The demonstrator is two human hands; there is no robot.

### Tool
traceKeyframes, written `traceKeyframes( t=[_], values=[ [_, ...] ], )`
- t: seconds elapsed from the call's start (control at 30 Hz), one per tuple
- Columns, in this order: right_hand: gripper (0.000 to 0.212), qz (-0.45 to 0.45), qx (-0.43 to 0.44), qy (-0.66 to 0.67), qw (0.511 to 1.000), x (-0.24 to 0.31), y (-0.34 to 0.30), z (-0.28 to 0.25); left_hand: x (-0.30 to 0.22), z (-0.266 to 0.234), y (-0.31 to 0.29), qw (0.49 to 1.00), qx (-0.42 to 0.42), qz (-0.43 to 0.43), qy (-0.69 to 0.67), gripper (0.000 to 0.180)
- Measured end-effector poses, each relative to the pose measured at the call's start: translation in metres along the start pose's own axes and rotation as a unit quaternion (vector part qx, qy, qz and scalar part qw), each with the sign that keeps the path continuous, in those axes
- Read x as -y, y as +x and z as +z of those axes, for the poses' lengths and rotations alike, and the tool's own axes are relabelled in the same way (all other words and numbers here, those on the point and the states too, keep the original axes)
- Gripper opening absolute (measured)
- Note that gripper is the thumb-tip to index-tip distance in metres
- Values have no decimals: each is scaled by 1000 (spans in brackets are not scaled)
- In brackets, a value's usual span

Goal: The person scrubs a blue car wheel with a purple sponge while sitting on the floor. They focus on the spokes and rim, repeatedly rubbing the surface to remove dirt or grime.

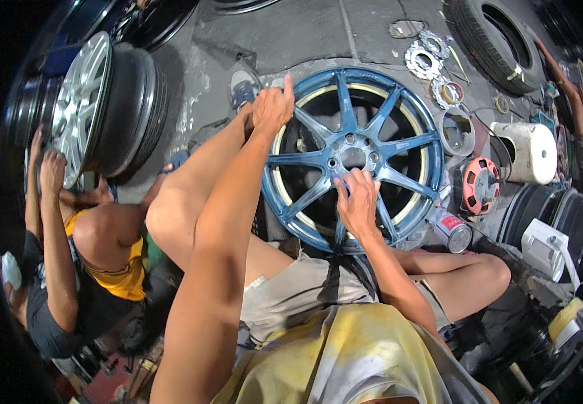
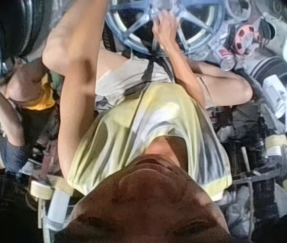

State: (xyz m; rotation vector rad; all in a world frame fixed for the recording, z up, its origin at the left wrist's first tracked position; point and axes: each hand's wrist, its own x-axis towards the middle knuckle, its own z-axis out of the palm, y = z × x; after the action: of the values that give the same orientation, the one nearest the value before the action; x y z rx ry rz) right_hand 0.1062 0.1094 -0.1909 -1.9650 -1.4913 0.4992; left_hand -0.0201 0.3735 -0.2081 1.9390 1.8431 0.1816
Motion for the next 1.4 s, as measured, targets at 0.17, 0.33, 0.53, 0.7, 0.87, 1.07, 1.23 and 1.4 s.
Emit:
traceKeyframes(
  t=[0.17,0.33,0.53,0.7,0.87,1.07,1.23,1.4],
  values=[
    [8,2,-28,-12,1000,-2,11,10,-4,4,4,1000,21,2,-5,90],
    [8,-34,-22,10,999,-5,2,-2,4,7,5,999,-4,13,40,90],
    [8,-19,-17,7,1000,-7,10,5,12,11,12,997,11,61,38,87],
    [6,-17,-33,12,999,-5,3,-4,19,22,24,984,13,136,111,56],
    [6,-32,-24,12,999,-6,-2,-2,55,36,40,971,-4,171,166,51],
    [7,-53,-26,-12,998,-13,17,5,-2,9,5,992,1,125,26,83],
    [7,-73,-25,28,997,-10,-1,-8,13,12,17,998,5,43,44,85],
    [8,-77,-50,11,996,-9,11,10,11,15,17,998,9,65,19,87]
  ],
)
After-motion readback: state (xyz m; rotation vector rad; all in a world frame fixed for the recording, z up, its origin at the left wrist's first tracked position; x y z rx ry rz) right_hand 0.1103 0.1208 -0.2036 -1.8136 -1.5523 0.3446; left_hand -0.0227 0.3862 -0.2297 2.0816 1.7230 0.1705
